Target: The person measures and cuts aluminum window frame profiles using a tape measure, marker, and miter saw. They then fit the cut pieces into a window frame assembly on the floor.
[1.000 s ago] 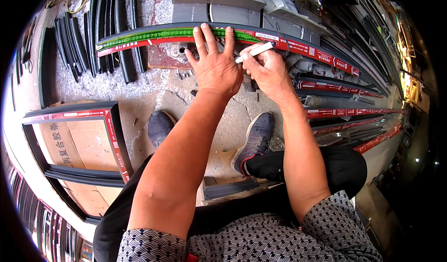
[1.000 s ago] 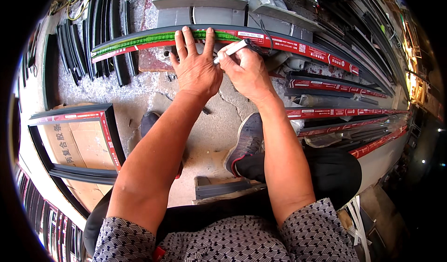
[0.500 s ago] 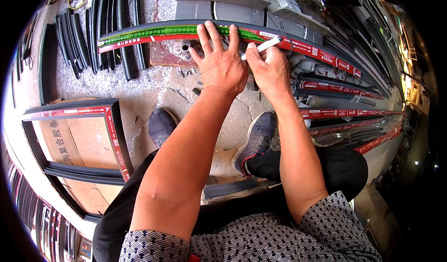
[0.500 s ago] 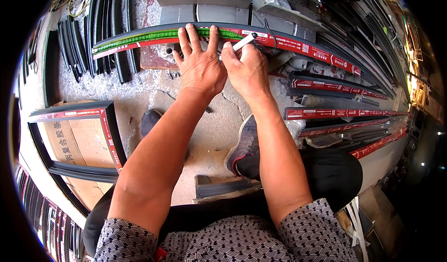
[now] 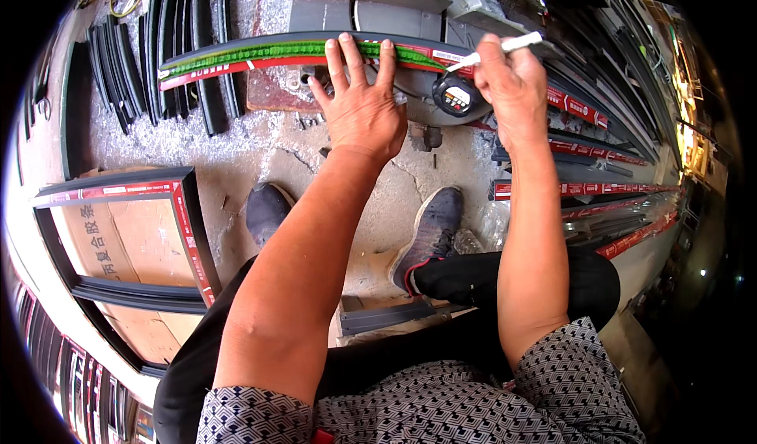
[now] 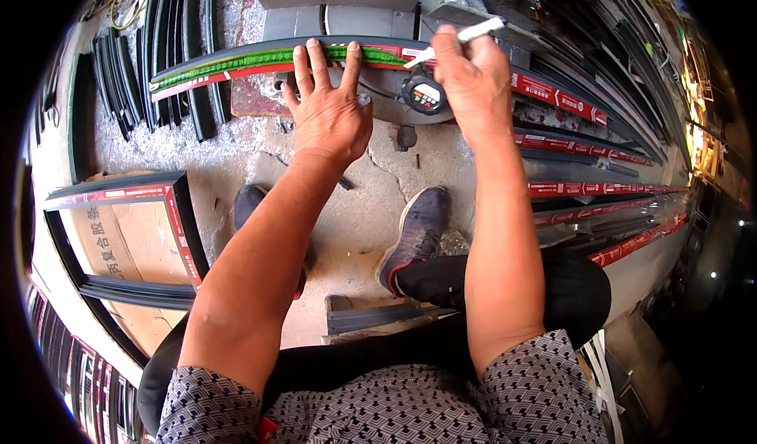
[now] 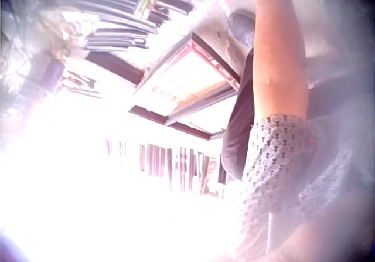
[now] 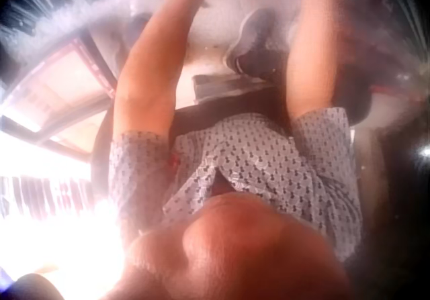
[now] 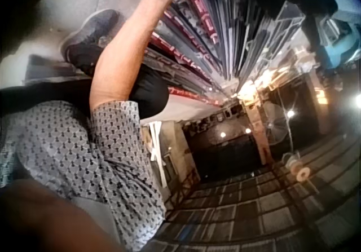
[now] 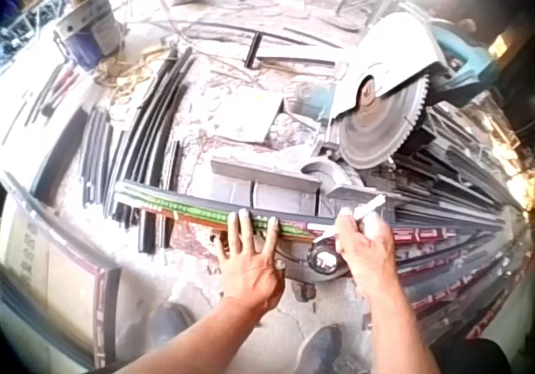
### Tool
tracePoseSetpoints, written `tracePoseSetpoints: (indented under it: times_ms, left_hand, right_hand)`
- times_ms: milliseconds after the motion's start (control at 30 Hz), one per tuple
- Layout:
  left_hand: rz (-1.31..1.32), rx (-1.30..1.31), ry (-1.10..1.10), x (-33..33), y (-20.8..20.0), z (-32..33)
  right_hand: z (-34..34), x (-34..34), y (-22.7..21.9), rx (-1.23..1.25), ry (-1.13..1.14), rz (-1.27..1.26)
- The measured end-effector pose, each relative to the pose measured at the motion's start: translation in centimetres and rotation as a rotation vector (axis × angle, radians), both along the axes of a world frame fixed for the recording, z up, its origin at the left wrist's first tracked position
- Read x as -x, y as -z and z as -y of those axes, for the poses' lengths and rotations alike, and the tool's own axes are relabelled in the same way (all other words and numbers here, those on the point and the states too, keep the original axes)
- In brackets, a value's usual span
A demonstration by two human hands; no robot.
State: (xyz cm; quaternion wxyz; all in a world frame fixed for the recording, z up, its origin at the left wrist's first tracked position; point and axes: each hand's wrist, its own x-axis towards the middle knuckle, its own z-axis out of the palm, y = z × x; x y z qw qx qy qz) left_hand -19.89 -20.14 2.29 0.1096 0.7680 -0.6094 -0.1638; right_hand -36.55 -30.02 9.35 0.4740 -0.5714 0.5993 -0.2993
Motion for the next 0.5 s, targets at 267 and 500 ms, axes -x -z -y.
tracePoseSetpoints:
  times_ms: [267,500]
  left_hand:
    - [0.010,-0.004,-0.004,0.3,-0.1,0.2]
    - [0.016,0.005,0.000,0.3,0.1,0.3]
  right_hand:
    - [-0.2,-3.9,3.7,0.037,-0.057,0.286]
    - [2.2,-5.3,6.1,0.105,-0.199,0.217]
